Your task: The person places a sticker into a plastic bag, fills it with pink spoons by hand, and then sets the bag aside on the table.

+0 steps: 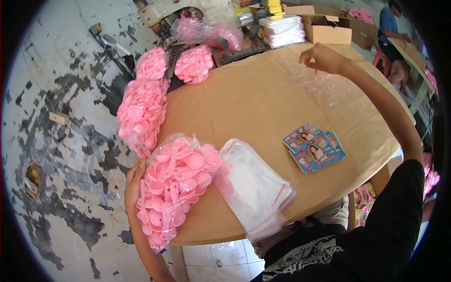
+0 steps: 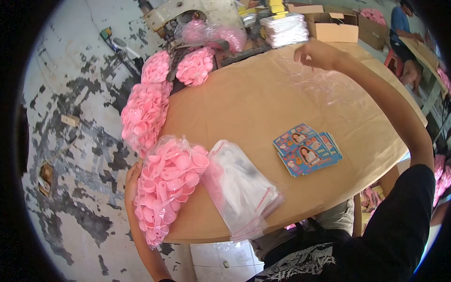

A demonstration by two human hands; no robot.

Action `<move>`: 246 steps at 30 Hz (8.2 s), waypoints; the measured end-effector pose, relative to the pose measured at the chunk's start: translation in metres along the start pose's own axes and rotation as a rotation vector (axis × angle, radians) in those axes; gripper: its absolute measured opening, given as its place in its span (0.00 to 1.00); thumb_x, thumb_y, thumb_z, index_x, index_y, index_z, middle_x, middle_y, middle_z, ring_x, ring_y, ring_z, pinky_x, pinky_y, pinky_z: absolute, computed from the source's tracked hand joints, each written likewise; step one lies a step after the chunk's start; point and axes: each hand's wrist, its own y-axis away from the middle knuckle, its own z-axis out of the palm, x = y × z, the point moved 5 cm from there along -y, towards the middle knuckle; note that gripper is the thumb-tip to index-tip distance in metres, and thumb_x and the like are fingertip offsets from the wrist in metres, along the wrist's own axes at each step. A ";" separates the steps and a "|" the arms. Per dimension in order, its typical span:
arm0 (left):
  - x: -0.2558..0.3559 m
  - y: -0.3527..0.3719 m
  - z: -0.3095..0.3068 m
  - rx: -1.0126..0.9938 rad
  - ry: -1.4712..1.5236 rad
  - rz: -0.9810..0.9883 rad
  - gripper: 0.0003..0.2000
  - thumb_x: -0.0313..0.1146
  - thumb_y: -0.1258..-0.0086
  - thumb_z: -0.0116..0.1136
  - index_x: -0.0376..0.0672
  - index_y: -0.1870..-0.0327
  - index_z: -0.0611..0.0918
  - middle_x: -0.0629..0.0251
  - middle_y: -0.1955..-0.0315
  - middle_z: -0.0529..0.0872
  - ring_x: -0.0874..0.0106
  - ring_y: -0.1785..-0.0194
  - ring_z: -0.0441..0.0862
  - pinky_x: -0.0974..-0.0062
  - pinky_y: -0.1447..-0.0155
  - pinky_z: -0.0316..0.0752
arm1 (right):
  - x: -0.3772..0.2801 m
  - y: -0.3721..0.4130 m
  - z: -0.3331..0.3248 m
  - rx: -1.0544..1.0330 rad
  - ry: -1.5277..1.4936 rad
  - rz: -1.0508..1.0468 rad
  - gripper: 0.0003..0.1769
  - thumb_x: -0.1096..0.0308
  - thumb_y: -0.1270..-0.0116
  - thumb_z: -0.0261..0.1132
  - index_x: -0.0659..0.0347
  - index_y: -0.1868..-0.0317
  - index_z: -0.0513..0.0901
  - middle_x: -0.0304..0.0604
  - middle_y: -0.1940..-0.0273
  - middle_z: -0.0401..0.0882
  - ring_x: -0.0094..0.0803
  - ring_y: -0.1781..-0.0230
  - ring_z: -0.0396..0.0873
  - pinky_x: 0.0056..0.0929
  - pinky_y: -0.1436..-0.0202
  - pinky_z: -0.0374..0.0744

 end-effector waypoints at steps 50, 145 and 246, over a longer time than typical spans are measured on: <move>0.117 -0.057 0.075 -0.261 -0.358 0.501 0.14 0.37 0.19 0.49 0.33 0.50 0.80 0.72 0.68 0.78 0.80 0.62 0.71 0.79 0.55 0.70 | -0.280 -0.038 0.066 0.033 -0.650 -0.675 0.18 0.71 0.36 0.70 0.64 0.46 0.81 0.46 0.55 0.83 0.36 0.60 0.82 0.33 0.58 0.82; 0.122 -0.026 0.181 -0.103 -0.471 0.507 0.04 0.23 0.31 0.56 0.32 0.61 0.80 0.54 0.82 0.78 0.68 0.79 0.75 0.68 0.72 0.67 | -0.220 -0.075 0.109 0.260 -0.394 -0.654 0.14 0.74 0.41 0.65 0.66 0.63 0.66 0.52 0.68 0.69 0.49 0.70 0.71 0.43 0.63 0.73; 0.094 -0.024 0.193 -0.315 -0.847 0.815 0.15 0.45 0.35 0.65 0.41 0.63 0.81 0.60 0.50 0.82 0.61 0.45 0.76 0.61 0.36 0.60 | -0.250 0.134 -0.007 -0.503 -0.636 -0.028 0.16 0.68 0.38 0.64 0.58 0.48 0.80 0.40 0.68 0.82 0.30 0.68 0.81 0.27 0.68 0.79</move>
